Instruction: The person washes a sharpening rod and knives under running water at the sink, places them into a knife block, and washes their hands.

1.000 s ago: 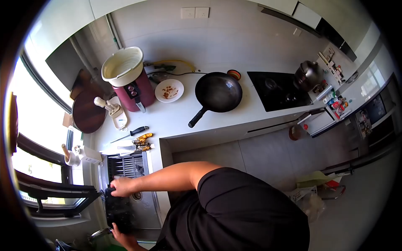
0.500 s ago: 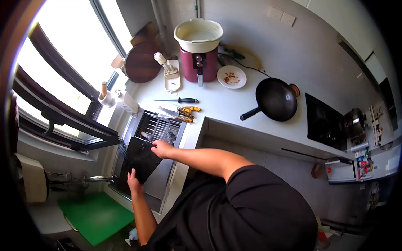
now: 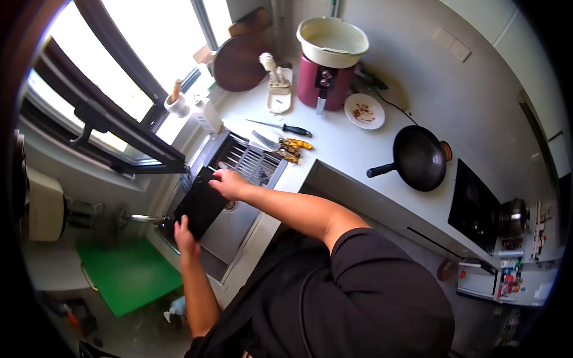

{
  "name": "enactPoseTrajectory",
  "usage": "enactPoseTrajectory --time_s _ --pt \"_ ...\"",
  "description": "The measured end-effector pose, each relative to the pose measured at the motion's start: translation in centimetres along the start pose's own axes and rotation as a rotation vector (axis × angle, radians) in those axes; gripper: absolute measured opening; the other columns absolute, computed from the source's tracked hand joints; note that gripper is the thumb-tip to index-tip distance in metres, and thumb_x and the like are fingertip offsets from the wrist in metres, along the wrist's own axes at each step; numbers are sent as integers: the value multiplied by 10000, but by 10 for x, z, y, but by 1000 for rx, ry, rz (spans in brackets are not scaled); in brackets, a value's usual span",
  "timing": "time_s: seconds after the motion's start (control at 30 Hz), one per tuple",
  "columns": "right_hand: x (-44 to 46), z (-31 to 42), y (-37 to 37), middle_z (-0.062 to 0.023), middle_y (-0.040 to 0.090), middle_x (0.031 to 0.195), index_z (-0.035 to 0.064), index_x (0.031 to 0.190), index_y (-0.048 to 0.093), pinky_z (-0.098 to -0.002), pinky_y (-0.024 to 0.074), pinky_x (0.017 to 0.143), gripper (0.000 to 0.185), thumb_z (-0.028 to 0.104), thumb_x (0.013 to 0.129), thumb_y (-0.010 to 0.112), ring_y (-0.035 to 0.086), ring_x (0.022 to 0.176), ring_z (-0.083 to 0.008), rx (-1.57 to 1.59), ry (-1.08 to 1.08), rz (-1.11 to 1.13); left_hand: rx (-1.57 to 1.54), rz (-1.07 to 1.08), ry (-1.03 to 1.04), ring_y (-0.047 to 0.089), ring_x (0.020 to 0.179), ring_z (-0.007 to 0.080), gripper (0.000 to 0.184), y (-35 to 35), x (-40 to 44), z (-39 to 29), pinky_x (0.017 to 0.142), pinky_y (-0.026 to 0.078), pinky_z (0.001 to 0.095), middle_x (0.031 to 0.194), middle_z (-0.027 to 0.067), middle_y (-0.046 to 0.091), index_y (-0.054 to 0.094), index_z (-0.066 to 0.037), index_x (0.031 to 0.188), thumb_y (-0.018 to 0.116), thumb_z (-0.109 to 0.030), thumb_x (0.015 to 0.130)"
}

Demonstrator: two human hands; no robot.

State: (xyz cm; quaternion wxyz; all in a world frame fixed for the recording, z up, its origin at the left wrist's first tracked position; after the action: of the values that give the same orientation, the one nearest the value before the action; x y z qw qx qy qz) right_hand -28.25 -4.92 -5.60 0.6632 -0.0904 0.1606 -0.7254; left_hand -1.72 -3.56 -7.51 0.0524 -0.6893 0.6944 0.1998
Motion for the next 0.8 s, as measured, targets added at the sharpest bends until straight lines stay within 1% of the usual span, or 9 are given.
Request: enactPoseTrajectory --time_s 0.1,0.2,0.3,0.4,0.47,0.53,0.6,0.7,0.8 --pt "-12 23 -17 -215 705 1110 -18 1202 640 -402 526 889 500 395 922 674 685 1042 -322 139 38 -17 9 61 122 611 1156 225 451 9 -13 -28 1036 475 344 1339 161 585 439 51 1405 548 -202 1048" --pt "-46 104 -61 -54 654 828 3 1120 667 -323 486 704 426 376 918 698 596 756 -144 200 15 42 -32 168 219 608 1165 198 386 40 -91 -111 1032 469 331 1292 116 623 503 25 1360 559 -183 1040" --pt "-54 129 -64 31 560 696 24 1026 700 -276 420 621 356 363 917 697 477 653 -71 379 -105 53 -119 188 270 614 1149 185 360 48 -121 -134 1025 471 329 1285 102 626 528 11 1340 560 -178 1036" --pt "-42 105 -42 10 593 716 17 1062 702 -283 444 640 384 371 913 698 527 673 -82 293 -18 46 -135 90 226 639 1098 201 327 26 -87 -89 981 508 336 1244 117 641 533 8 1306 550 -174 1034" --pt "-25 61 -18 -144 733 975 -5 1198 674 -347 536 840 492 386 901 701 705 925 -223 164 -4 4 11 -12 99 637 1082 192 310 5 -49 -50 975 504 323 1210 105 649 547 16 1279 566 -154 1021" --pt "-27 54 -16 -173 727 1078 -6 1229 654 -364 533 897 509 383 904 698 705 1000 -262 106 5 -50 15 -65 195 592 1123 168 394 14 -46 -55 1022 452 310 1257 103 612 477 38 1350 577 -153 1020" --pt "-26 64 -21 -139 726 1053 0 1229 650 -345 535 857 503 387 911 697 702 945 -228 214 -38 -13 -59 -10 231 598 1120 169 380 27 -74 -93 1025 454 312 1264 108 612 489 33 1347 579 -132 1016" --pt "-52 152 -56 -49 691 845 16 1153 677 -282 502 740 429 385 934 685 624 762 -119 400 -129 72 -108 97 332 618 1160 229 354 40 -118 -147 1039 483 366 1315 144 601 486 11 1363 515 -102 1029" --pt "-57 171 -63 18 673 942 -3 1190 626 -221 487 769 350 285 993 661 577 834 -28 329 -130 157 -109 146 416 612 1198 272 397 43 -129 -155 1056 489 400 1363 171 569 445 -4 1412 492 -111 1033"
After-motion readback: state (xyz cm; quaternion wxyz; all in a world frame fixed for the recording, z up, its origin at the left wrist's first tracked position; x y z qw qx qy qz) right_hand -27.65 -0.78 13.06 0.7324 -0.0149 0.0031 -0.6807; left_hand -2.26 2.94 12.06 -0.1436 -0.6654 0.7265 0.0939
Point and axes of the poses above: each hand's wrist, its own x-axis towards the middle knuckle, its own y-axis out of the palm, z = x × y, the point moved 2 cm from there along x, towards the middle knuckle
